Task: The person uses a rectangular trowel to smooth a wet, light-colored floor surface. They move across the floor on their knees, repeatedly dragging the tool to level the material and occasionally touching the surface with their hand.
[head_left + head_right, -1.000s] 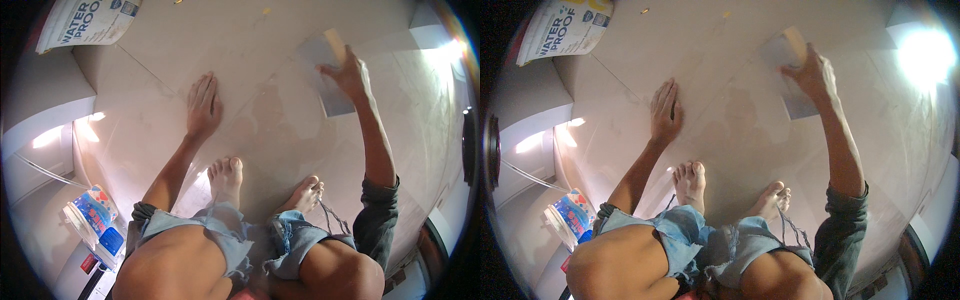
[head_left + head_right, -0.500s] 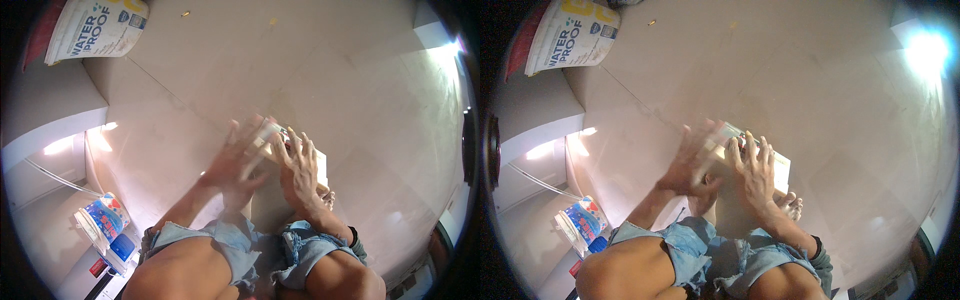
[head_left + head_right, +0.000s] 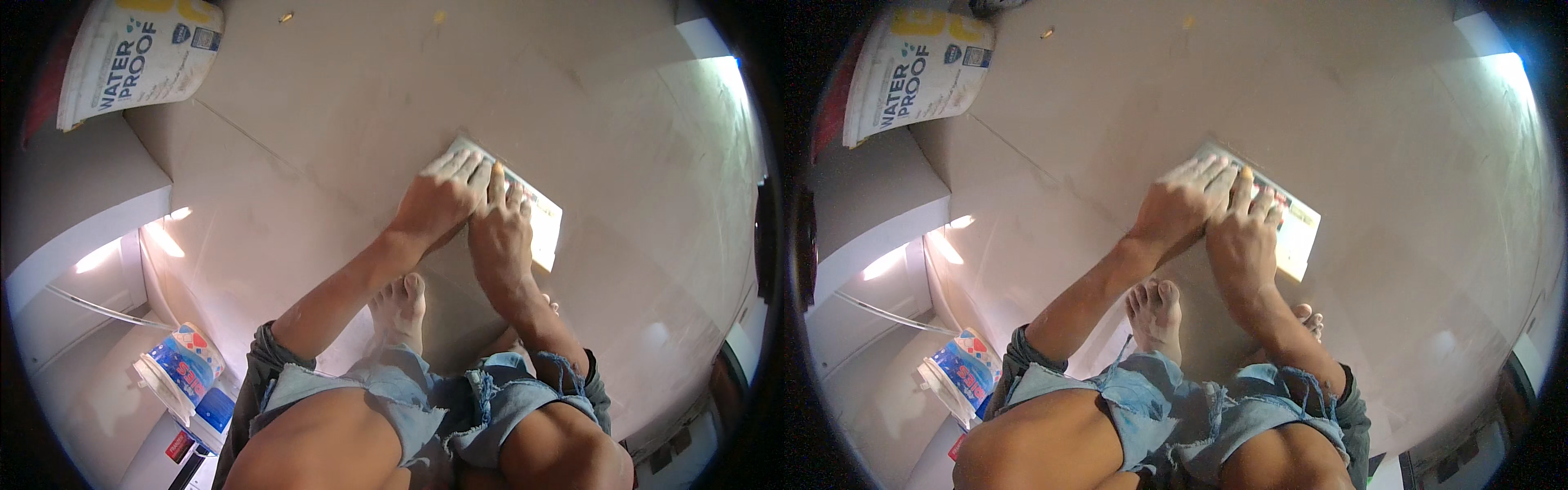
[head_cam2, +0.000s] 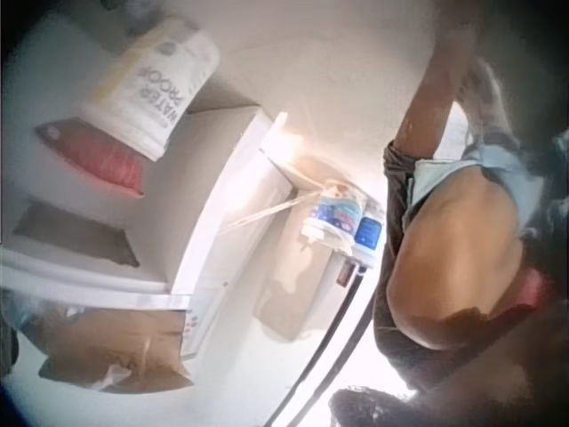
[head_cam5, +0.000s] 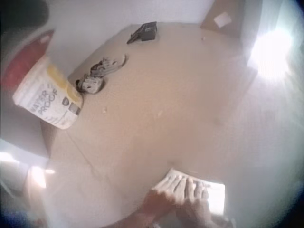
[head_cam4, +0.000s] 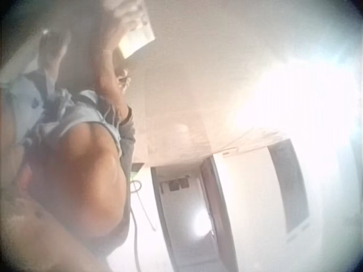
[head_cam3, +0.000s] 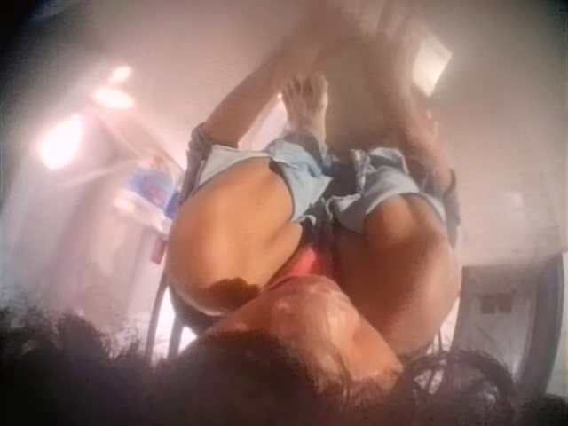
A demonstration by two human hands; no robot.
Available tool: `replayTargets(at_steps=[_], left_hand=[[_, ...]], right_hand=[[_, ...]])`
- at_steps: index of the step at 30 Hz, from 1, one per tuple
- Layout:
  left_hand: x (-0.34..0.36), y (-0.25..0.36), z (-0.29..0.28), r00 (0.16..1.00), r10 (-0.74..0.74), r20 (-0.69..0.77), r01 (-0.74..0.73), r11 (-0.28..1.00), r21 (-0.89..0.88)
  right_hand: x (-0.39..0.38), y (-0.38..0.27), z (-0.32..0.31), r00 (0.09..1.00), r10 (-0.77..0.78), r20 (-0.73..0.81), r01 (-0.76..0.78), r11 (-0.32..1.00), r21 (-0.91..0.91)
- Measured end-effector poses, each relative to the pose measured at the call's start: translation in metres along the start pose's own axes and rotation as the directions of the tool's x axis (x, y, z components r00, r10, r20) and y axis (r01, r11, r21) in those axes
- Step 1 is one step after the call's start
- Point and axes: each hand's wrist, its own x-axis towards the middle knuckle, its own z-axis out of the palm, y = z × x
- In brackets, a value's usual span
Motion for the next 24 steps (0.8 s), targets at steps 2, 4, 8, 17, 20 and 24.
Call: replayTargets(at_steps=[2, 4, 8, 17, 20, 24], left_hand=[[-0.007, -0.002, 0.009, 0.999, -0.008, -0.035, 0.006, 0.998, -0.068], [-0.011, 0.0, 0.007, 0.999, 0.026, -0.044, -0.027, 0.999, -0.045], [0.0, -0.003, 0.001, 0.999, -0.016, -0.038, 0.011, 0.99, -0.138], [0.002, -0.003, 0.002, 0.998, 0.002, -0.055, -0.009, 0.992, -0.129], [-0.013, -0.003, 0.018, 0.984, -0.003, -0.179, -0.007, 0.998, -0.055], [0.003, -0.002, -0.002, 0.999, -0.009, -0.051, 0.001, 0.988, -0.153]], right_hand=[[-0.014, -0.007, 0.009, 1.0, 0.016, 0.013, -0.017, 1.0, 0.008], [-0.012, -0.004, 0.006, 0.998, -0.029, 0.049, 0.031, 0.999, -0.026], [-0.006, 0.002, -0.001, 0.999, -0.047, 0.008, 0.046, 0.999, 0.021], [-0.003, 0.002, -0.002, 0.999, -0.038, -0.022, 0.037, 0.999, -0.005], [-0.006, -0.003, -0.002, 0.999, -0.043, -0.016, 0.043, 0.999, -0.001], [-0.005, 0.003, -0.008, 0.999, -0.045, 0.018, 0.045, 0.998, 0.032]])
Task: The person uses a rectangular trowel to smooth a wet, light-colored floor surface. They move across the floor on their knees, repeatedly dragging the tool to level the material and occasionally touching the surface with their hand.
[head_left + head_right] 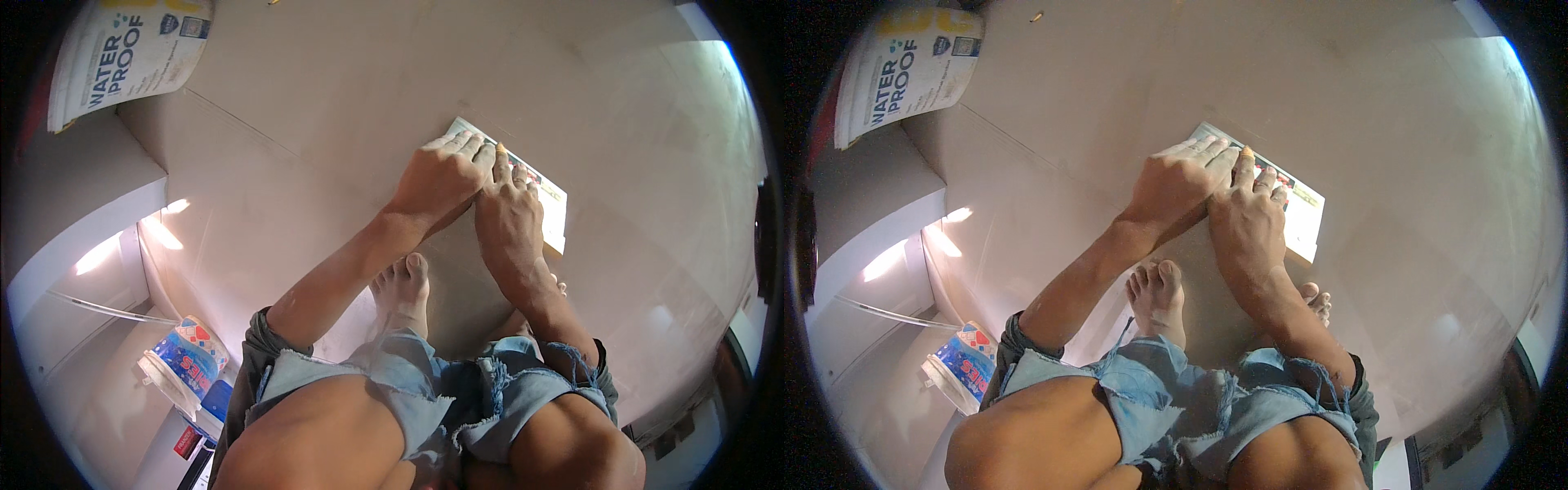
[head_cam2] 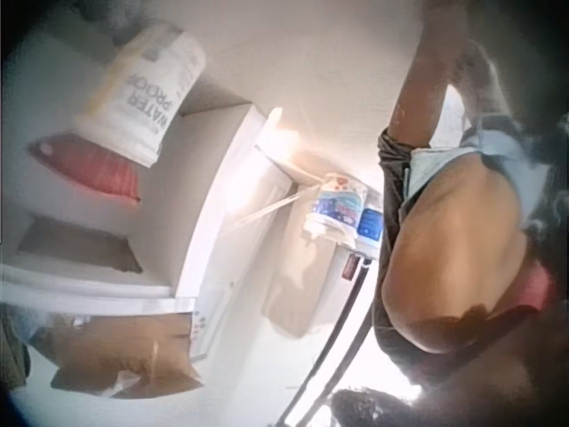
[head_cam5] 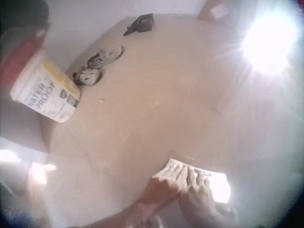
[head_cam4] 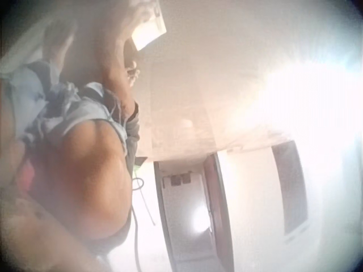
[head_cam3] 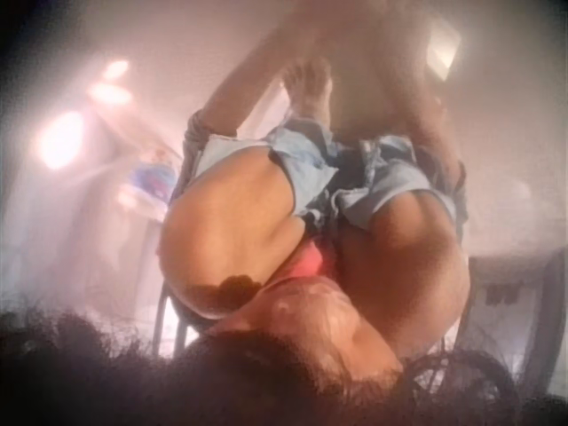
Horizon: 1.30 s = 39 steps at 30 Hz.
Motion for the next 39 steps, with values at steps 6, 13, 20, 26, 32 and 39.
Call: replayTargets(at_steps=[6, 13, 20, 26, 32, 39], left_hand=[[-0.006, -0.002, 0.007, 0.997, 0.018, -0.078, -0.014, 0.998, 0.057], [-0.009, 0.005, 0.02, 0.981, 0.035, -0.192, -0.016, 0.995, 0.102], [-0.011, 0.012, 0.036, 0.983, -0.007, -0.184, 0.035, 0.988, 0.148], [0.01, 0.031, 0.018, 0.976, -0.22, -0.004, 0.218, 0.968, 0.123], [0.02, 0.03, 0.018, 0.964, -0.264, 0.041, 0.259, 0.961, 0.094], [0.018, 0.028, 0.028, 0.977, -0.199, -0.07, 0.209, 0.96, 0.186]], right_hand=[[0.008, 0.0, 0.007, 0.999, 0.0, -0.034, 0.003, 0.998, 0.061], [0.003, 0.008, 0.012, 0.992, -0.033, -0.125, 0.027, 0.999, -0.046], [-0.002, 0.02, 0.012, 0.983, 0.009, -0.182, -0.009, 1.0, 0.003], [0.007, 0.037, 0.004, 0.984, -0.027, -0.174, 0.023, 0.999, -0.023], [0.02, 0.048, 0.006, 0.975, -0.039, -0.218, 0.048, 0.998, 0.039], [0.024, 0.05, 0.002, 0.975, -0.046, -0.218, 0.059, 0.997, 0.058]])
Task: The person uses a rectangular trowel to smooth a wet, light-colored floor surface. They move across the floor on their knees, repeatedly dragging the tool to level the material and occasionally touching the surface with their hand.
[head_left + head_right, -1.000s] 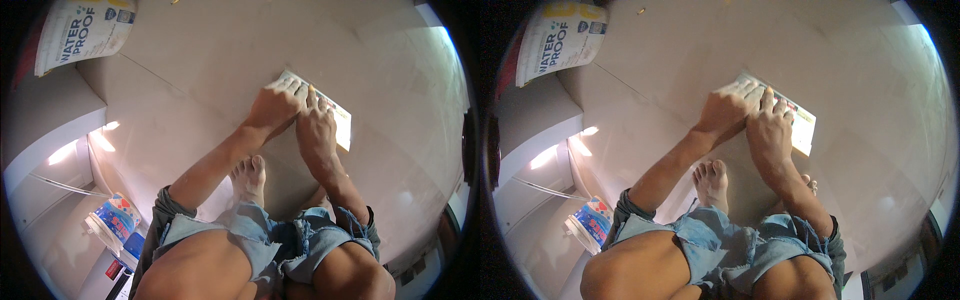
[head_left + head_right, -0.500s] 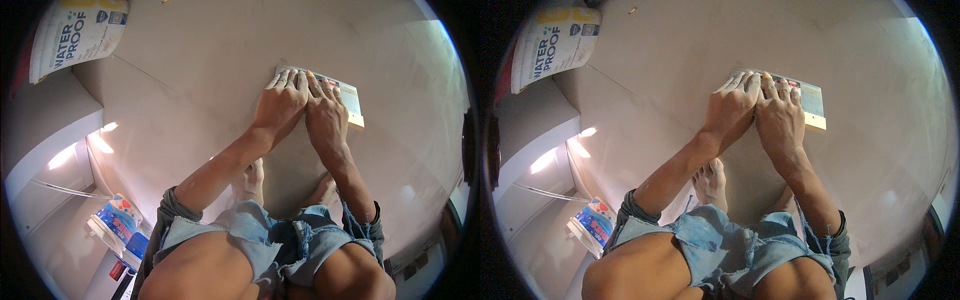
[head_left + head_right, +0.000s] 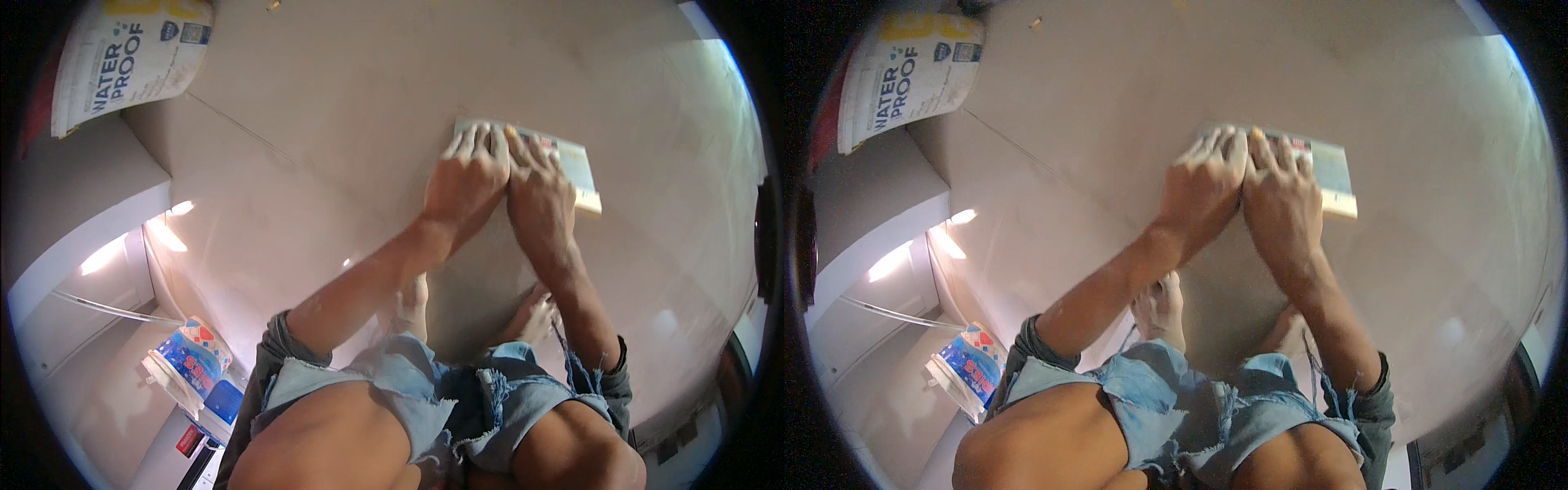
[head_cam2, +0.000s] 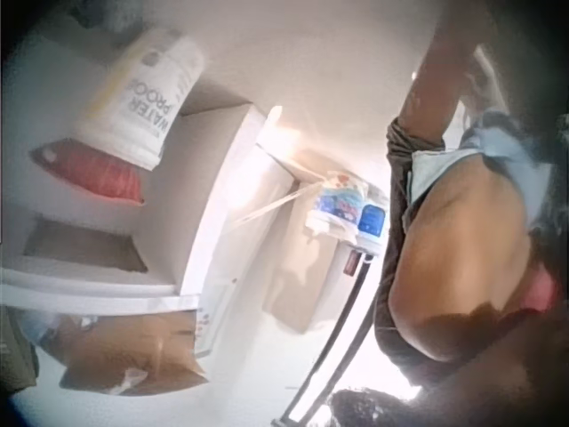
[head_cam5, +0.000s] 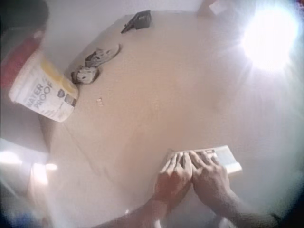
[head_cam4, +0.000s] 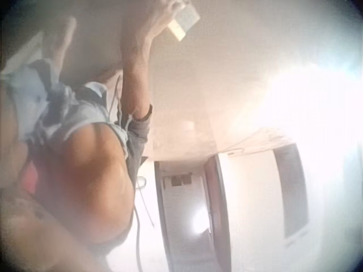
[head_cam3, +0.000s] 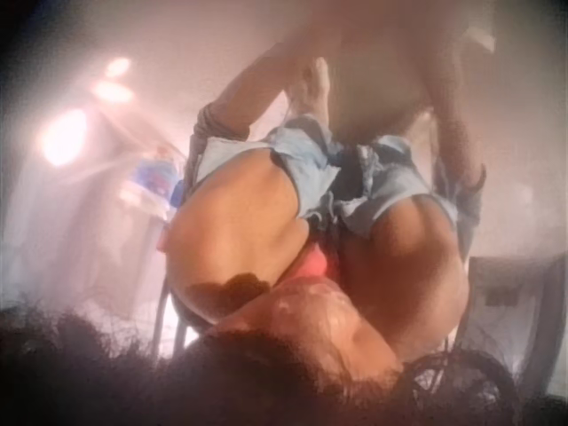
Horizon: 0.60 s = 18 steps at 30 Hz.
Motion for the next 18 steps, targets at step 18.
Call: replayTargets(at_steps=[18], left_hand=[[0.012, 0.017, 0.012, 1.0, 0.007, -0.025, -0.008, 1.0, -0.029]], right_hand=[[-0.012, 0.022, 0.001, 1.0, -0.027, -0.011, 0.025, 0.992, -0.123]])
